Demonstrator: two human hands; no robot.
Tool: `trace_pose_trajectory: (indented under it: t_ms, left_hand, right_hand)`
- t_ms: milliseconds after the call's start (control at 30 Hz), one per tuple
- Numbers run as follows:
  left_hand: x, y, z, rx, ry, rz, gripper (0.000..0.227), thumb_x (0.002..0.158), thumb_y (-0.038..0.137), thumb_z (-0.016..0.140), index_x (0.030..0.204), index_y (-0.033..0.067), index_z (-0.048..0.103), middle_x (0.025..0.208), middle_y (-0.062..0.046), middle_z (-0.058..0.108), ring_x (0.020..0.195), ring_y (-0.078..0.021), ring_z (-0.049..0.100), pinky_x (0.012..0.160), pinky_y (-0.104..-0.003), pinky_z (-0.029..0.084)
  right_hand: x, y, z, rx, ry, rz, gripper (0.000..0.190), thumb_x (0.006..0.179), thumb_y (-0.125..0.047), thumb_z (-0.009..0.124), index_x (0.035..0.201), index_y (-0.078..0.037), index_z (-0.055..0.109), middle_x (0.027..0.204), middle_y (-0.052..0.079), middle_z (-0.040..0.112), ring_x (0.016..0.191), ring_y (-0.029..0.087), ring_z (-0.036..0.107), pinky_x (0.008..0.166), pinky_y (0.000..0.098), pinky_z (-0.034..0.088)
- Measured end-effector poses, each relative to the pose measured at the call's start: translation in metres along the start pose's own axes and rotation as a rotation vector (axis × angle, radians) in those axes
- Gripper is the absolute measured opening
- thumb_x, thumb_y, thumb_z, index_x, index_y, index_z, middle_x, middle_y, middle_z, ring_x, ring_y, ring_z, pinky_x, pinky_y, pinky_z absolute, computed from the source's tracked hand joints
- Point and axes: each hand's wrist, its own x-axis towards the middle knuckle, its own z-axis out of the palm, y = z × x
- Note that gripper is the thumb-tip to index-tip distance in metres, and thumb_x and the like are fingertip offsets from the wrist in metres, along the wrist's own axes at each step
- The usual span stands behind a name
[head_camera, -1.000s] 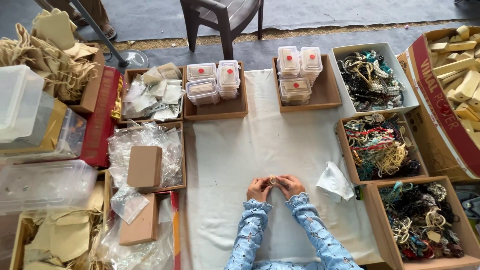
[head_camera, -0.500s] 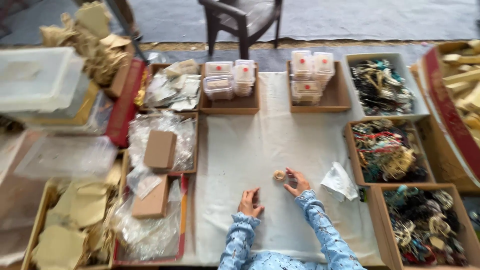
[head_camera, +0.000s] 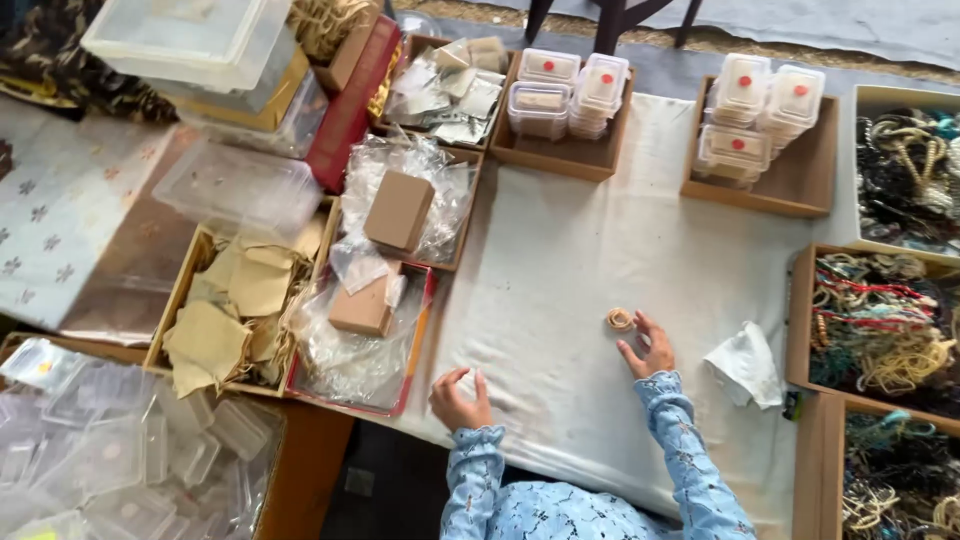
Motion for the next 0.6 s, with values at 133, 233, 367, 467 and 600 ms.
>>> trace_pose_trajectory:
  t_ms: [133,233,367,467,600]
  left_hand:
    - [-0.008,-0.004,-0.024,0.222,-0.087,-0.218,0.045,0.066,0.032,0.09,0.102,0.0208,0.067,0.107,-0.003,0.066,0.106,-0.0332,0.06,0.085,-0.052,0.044]
    - [-0.02,-0.015,-0.016,0.155,-0.157,-0.213,0.054,0.063,0.035,0.09,0.11,0.0244,0.067,0.113,-0.002,0.066,0.107,-0.0307,0.06,0.086,-0.049,0.046]
    - [-0.028,-0.034,0.01,0.102,-0.371,-0.324,0.052,0.07,0.032,0.089,0.117,0.0273,0.067,0.11,0.006,0.071,0.099,-0.0201,0.068,0.087,-0.043,0.05]
    - [-0.023,-0.024,0.044,-0.231,-0.431,-0.407,0.052,0.073,0.024,0.087,0.121,0.0235,0.067,0.105,0.005,0.074,0.09,-0.0141,0.07,0.083,-0.036,0.055]
    - [-0.02,0.037,0.084,-0.744,-0.645,-0.523,0.057,0.074,0.011,0.091,0.126,0.0141,0.066,0.101,-0.001,0.074,0.092,-0.0136,0.064,0.083,-0.03,0.053]
  right_hand:
    - [0.005,-0.005,-0.002,-0.023,-0.003,0.035,0.076,0.08,-0.01,0.082,0.149,-0.015,0.05,0.14,0.01,0.06,0.127,0.023,0.06,0.102,0.0414,0.056]
    - [0.008,-0.007,-0.006,0.029,-0.011,0.05,0.076,0.081,-0.012,0.082,0.15,-0.015,0.05,0.14,0.01,0.06,0.128,0.024,0.06,0.104,0.0415,0.055]
    - [0.012,0.001,-0.003,0.021,-0.02,0.065,0.076,0.078,-0.016,0.084,0.147,-0.015,0.052,0.137,0.01,0.06,0.125,0.024,0.06,0.1,0.0412,0.056]
    - [0.009,-0.021,-0.004,-0.034,0.063,0.05,0.071,0.079,-0.019,0.084,0.144,-0.014,0.056,0.136,0.011,0.06,0.123,0.025,0.061,0.098,0.0416,0.057]
    - [-0.005,-0.06,-0.005,-0.04,0.185,0.007,0.047,0.087,-0.025,0.078,0.132,-0.011,0.067,0.128,0.01,0.066,0.117,0.023,0.065,0.091,0.0395,0.059]
